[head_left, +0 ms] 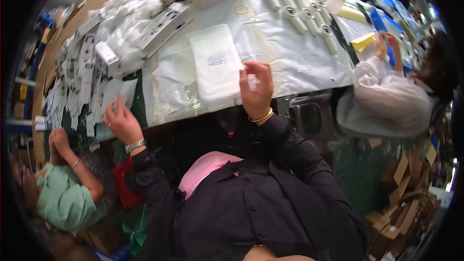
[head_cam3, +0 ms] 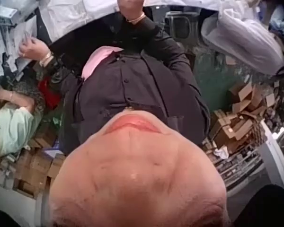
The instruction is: The person picks up a white plastic component, places it inside a plastic bag, and folds the top over to seal it. They then set the packaged item aside and repeat the process with another component.
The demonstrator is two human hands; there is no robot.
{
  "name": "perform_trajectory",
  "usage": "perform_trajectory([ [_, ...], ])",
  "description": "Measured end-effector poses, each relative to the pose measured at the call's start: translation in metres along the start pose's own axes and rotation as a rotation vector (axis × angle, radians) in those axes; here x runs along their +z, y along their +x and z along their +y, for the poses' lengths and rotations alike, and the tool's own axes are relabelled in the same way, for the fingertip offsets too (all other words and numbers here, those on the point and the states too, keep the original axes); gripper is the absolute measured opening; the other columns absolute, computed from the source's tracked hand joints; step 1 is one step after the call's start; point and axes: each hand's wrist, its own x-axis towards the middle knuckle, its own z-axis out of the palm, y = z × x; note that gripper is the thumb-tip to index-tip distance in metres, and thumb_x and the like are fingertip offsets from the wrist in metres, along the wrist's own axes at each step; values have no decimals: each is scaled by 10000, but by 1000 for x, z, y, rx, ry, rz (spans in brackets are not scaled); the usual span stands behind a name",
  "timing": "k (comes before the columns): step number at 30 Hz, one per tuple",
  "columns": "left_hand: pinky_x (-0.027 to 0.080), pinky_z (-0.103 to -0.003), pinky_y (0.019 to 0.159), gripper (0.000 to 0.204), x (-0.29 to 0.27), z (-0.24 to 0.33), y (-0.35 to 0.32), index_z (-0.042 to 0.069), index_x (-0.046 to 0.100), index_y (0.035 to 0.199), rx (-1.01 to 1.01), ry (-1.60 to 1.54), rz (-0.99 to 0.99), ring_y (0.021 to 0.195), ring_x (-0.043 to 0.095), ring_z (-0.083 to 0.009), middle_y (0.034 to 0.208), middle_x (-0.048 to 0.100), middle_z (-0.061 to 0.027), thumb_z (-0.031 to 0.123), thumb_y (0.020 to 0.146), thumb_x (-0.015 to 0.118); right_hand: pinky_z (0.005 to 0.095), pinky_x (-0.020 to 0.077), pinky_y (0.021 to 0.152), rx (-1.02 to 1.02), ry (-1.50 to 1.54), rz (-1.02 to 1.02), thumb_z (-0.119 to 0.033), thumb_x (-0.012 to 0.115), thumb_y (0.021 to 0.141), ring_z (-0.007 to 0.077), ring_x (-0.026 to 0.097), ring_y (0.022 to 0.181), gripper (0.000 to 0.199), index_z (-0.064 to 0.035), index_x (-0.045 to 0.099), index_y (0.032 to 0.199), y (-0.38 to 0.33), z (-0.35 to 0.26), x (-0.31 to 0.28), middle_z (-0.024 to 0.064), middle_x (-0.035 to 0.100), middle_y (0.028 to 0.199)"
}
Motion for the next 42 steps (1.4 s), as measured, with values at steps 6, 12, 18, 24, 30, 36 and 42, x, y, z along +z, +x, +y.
perform_trajectory([
  [6,472,-516,1050,341,-27,80,10,146,766,1314,-213,-24,314,1213,598,-356,1348,660,-100,189,975,773,295,508,734,4,22,-199,-77,815,965,148,634,775,82,-9,771,983,10,-2,-46,57,700,827],
  [12,462,-481,1047,188,-53,120,23,103,776,1151,-165,-277,378,1247,603,-321,1365,678,-84,186,983,761,291,472,678,22,-107,-230,-136,832,965,123,609,705,171,4,775,885,33,-19,-73,40,688,727],
  [18,384,-474,1106,117,-44,160,25,100,740,1049,9,-496,254,1301,578,-307,1376,674,-53,189,976,763,301,487,682,39,-415,-211,-231,845,948,130,606,694,202,-46,795,1009,116,33,-106,63,755,862],
  [24,378,-469,1110,101,-35,170,25,101,749,1049,-86,-520,212,1268,597,-302,1348,696,-49,161,967,746,436,479,1002,-36,-1152,-269,-551,777,931,281,664,1094,453,-159,804,1157,198,101,-142,116,762,1146],
  [30,417,-464,1079,119,-36,168,23,94,754,1052,-83,-493,190,1226,625,-303,1320,719,-44,162,955,744,502,402,1131,169,-1404,-327,-717,695,911,363,593,1282,612,-191,798,1207,215,116,-122,142,738,1221],
  [36,344,-451,1130,109,-31,165,21,123,745,1056,-88,-517,164,1249,614,-262,1300,719,-15,167,956,740,526,391,1138,170,-1419,-325,-692,718,886,394,572,1293,588,-173,819,1144,211,118,-120,155,728,1222],
  [42,339,-443,1123,98,-29,168,22,144,733,1046,-65,-514,157,1233,628,-245,1270,731,-1,165,950,741,480,395,1131,202,-1261,-404,-607,784,828,373,570,1316,503,-158,849,1045,175,83,-133,134,733,1261],
])
